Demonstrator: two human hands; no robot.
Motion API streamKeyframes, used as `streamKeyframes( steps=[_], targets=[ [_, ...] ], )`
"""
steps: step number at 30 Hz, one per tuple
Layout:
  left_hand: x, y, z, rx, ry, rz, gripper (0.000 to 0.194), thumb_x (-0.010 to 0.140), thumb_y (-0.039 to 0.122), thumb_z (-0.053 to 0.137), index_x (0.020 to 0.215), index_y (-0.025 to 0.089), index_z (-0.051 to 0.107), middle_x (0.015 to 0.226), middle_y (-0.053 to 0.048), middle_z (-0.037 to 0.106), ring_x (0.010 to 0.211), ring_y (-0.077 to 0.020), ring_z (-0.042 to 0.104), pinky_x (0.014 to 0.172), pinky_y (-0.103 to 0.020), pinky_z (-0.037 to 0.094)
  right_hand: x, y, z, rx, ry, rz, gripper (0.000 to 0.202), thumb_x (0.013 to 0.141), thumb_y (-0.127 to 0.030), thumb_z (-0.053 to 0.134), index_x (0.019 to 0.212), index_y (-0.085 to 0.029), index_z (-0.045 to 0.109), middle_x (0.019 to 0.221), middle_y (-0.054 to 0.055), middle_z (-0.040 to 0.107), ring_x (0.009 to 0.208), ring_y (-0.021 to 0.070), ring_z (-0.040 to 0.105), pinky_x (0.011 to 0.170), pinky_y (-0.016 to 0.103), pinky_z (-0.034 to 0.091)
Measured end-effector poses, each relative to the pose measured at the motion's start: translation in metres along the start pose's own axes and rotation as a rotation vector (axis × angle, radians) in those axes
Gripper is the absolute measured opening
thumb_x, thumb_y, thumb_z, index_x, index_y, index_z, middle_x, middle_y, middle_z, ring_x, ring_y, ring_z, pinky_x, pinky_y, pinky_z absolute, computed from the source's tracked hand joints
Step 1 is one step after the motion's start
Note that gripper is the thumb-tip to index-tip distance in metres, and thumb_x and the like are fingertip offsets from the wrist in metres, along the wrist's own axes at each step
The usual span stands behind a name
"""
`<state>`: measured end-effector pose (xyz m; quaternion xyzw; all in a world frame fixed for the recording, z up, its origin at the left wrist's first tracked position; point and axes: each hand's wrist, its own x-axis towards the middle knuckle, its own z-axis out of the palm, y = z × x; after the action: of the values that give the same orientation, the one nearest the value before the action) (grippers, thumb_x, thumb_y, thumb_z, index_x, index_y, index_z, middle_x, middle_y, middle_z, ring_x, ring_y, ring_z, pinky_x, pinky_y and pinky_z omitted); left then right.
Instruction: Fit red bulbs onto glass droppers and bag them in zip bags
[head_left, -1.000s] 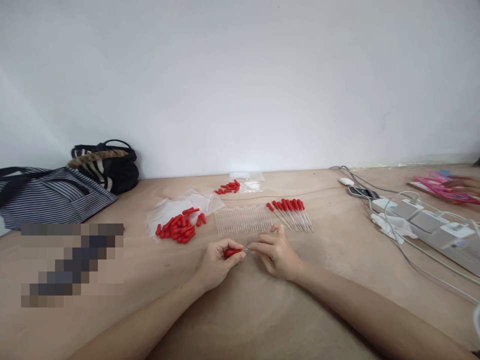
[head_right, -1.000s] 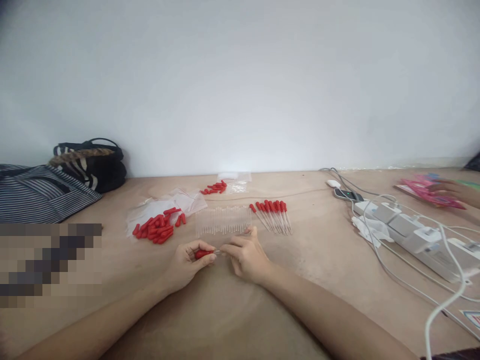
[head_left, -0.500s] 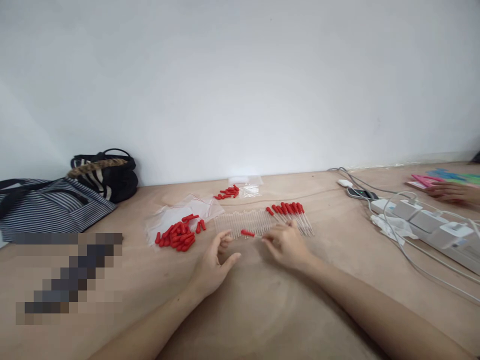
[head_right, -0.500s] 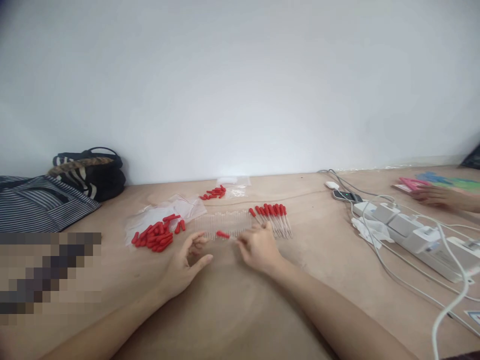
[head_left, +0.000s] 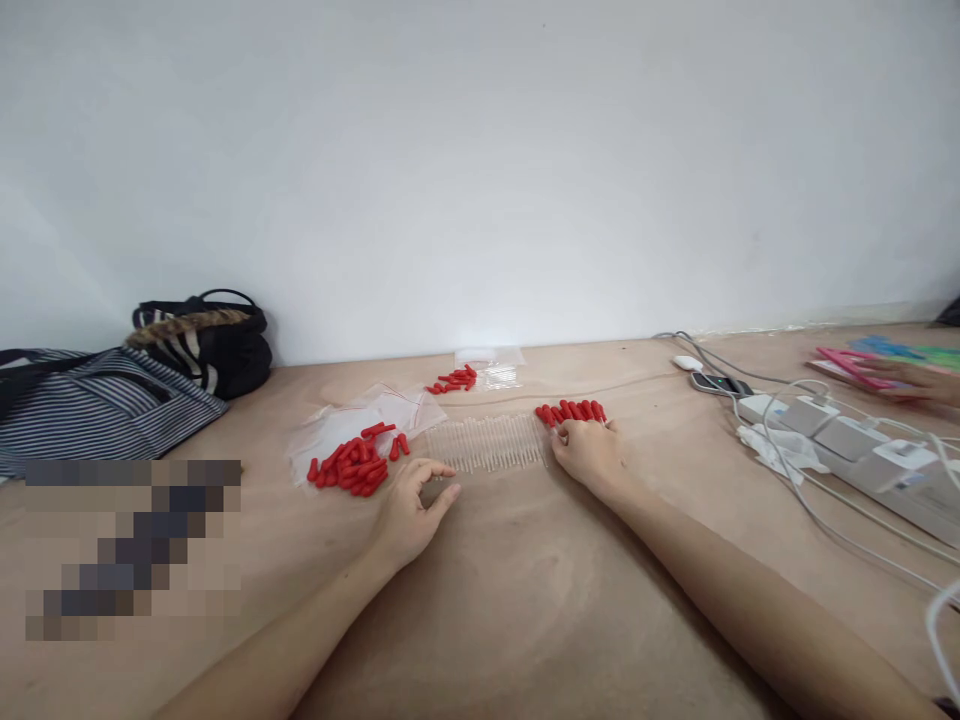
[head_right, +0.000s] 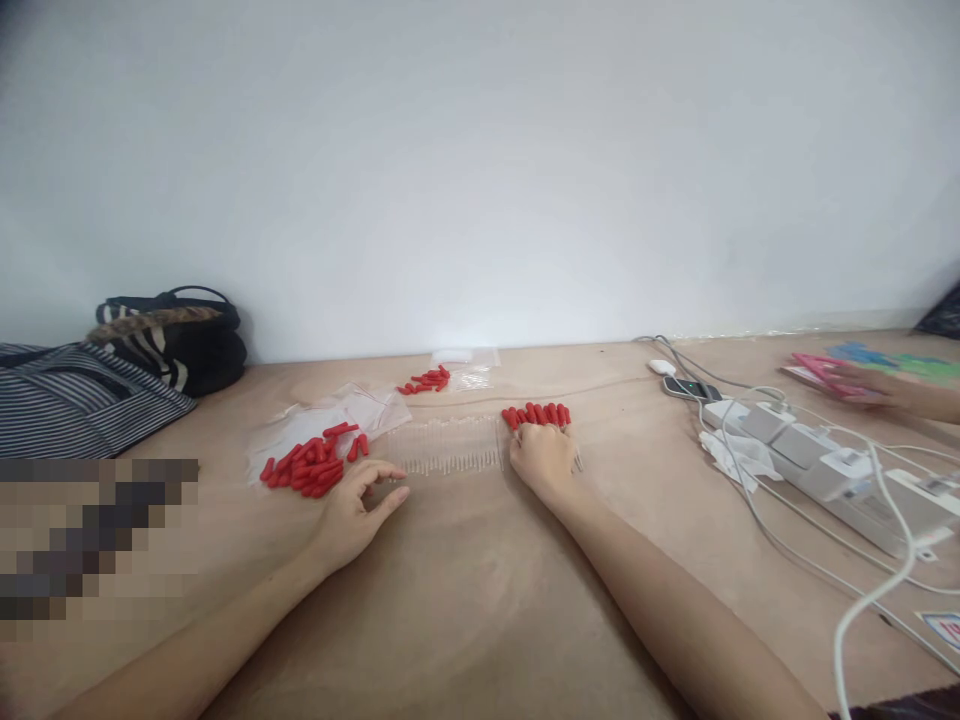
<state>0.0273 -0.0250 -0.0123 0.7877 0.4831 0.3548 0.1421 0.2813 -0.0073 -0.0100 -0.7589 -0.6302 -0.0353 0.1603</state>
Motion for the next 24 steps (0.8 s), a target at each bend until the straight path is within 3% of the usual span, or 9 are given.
streamKeyframes(
  steps=[8, 13, 16, 24],
  targets=[
    [0.001, 0.001, -0.001, 0.014, -0.012, 0.008, 0.01, 0.074, 0.029, 0.055, 0.076, 0.021, 0.06, 0.085, -0.003, 0.062, 0.084, -0.021, 0.056, 0.072, -0.033, 0.044, 0.017, 0.002, 0.01, 0.005, 0.04, 0.005, 0.025, 0.08, -0.037, 0.048, 0.081, -0.019, 0.065, 0.079, 0.008, 0.067, 0.083, 0.022, 0.057, 0.083, 0.037, 0.022],
    [0.001, -0.001, 0.0, 0.025, 0.002, 0.012, 0.01, 0.074, 0.029, 0.055, 0.074, 0.021, 0.06, 0.082, -0.003, 0.062, 0.084, -0.0211, 0.055, 0.077, -0.035, 0.041, 0.011, -0.004, 0.009, 0.041, 0.138, -0.007, 0.028, 0.081, -0.04, 0.046, 0.075, -0.019, 0.064, 0.079, 0.007, 0.066, 0.084, 0.022, 0.055, 0.08, 0.037, 0.022],
    [0.003, -0.004, 0.0, 0.079, 0.022, -0.006, 0.01, 0.074, 0.028, 0.055, 0.073, 0.021, 0.062, 0.081, -0.003, 0.061, 0.083, -0.0219, 0.053, 0.077, -0.035, 0.04, 0.005, -0.01, 0.007, 0.041, 0.106, -0.039, 0.028, 0.08, -0.04, 0.046, 0.07, -0.02, 0.064, 0.077, 0.007, 0.066, 0.082, 0.0229, 0.055, 0.079, 0.038, 0.023],
    [0.016, -0.017, -0.029, 0.665, 0.158, -0.1, 0.018, 0.075, 0.034, 0.055, 0.073, 0.02, 0.065, 0.085, -0.008, 0.06, 0.085, -0.0293, 0.05, 0.07, -0.039, 0.034, 0.004, -0.019, 0.0, -0.069, -0.072, 0.017, 0.023, 0.075, -0.027, 0.046, 0.074, -0.016, 0.066, 0.076, 0.012, 0.066, 0.082, 0.0255, 0.057, 0.078, 0.039, 0.023]
  ],
)
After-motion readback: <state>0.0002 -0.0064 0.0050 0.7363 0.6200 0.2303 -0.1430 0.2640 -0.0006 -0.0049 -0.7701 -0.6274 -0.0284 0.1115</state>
